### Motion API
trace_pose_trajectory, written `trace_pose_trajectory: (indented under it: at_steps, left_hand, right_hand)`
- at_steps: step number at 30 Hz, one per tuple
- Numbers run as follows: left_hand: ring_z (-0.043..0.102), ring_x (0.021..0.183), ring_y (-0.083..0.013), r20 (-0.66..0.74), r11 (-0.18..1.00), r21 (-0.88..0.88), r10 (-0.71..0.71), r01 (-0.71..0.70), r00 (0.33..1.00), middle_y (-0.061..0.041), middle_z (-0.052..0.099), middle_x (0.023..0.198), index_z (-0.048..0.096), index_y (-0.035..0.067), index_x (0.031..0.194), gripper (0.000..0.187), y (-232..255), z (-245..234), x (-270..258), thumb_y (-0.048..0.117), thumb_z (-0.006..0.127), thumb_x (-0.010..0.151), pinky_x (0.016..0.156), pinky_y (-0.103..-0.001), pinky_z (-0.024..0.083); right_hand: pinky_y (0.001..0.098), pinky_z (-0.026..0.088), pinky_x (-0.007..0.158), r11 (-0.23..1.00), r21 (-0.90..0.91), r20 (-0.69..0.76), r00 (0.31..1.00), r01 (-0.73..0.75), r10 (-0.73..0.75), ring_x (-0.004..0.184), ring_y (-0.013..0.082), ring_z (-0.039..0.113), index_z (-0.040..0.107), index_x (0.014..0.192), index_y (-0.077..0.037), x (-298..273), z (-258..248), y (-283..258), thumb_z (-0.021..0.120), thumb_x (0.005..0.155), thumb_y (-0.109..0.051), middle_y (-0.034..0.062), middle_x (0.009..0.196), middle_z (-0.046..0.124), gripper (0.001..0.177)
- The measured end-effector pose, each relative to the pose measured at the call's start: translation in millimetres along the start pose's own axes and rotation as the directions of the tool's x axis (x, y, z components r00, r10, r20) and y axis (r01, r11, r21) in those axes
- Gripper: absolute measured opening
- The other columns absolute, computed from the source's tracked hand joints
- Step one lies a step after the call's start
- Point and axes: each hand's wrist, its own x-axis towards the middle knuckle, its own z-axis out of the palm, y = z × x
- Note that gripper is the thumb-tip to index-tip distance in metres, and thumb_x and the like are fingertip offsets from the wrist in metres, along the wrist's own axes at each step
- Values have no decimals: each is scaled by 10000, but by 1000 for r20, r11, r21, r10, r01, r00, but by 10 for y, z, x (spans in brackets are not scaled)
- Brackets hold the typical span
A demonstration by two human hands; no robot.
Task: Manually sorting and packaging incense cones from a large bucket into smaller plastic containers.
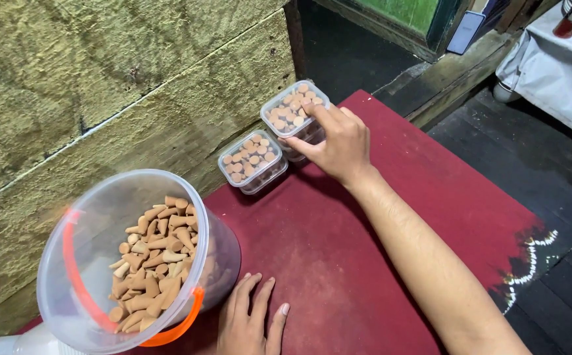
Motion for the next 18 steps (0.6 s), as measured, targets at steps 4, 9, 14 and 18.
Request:
trace_pose_trajectory:
  at_steps: [4, 9, 14, 18]
  left_hand:
    - [543, 1350, -286, 7, 999, -21, 47, -47, 999, -65, 590, 1407, 683, 172, 1292, 460, -14, -24, 35, 445, 626, 926, 1028, -466, 491]
    - [567, 1310, -308, -11, 992, -76, 96, -97, 995, -102, 617, 1368, 660, 119, 1308, 441, 72, -175, 87, 382, 641, 954, 1061, -453, 459]
    - [661, 1174, -266, -183, 977, -142, 133, -160, 974, -90, 694, 1244, 702, 76, 1227, 338, 265, -533, 223, 263, 703, 946, 1036, -395, 509]
    - [723, 945, -256, -371, 940, -127, 252, -317, 894, -85, 742, 1037, 720, 38, 1049, 150, 400, -837, 298, 138, 695, 940, 890, -370, 576]
  right_hand:
    - [378, 529, 593, 1000, 12, 12, 1000, -28, 28, 710, 235, 649, 734, 1118, -142, -6, 12, -4, 840, 819, -632, 26, 954, 749, 584]
    - [456, 603, 621, 996, -47, 119, 990, -74, 79, 849, 297, 754, 526, 1391, -171, 18, -59, 10, 709, 807, -787, 80, 1161, 782, 869]
    - [429, 516, 503, 993, -4, 143, 983, -114, 113, 951, 346, 746, 227, 1652, -222, 185, -301, 37, 593, 854, -806, 101, 1590, 555, 1055]
    - [502, 577, 733, 994, 93, 49, 997, -58, 54, 1089, 315, 539, 232, 1674, -107, 353, -561, -79, 490, 1016, -681, 234, 1611, 396, 911]
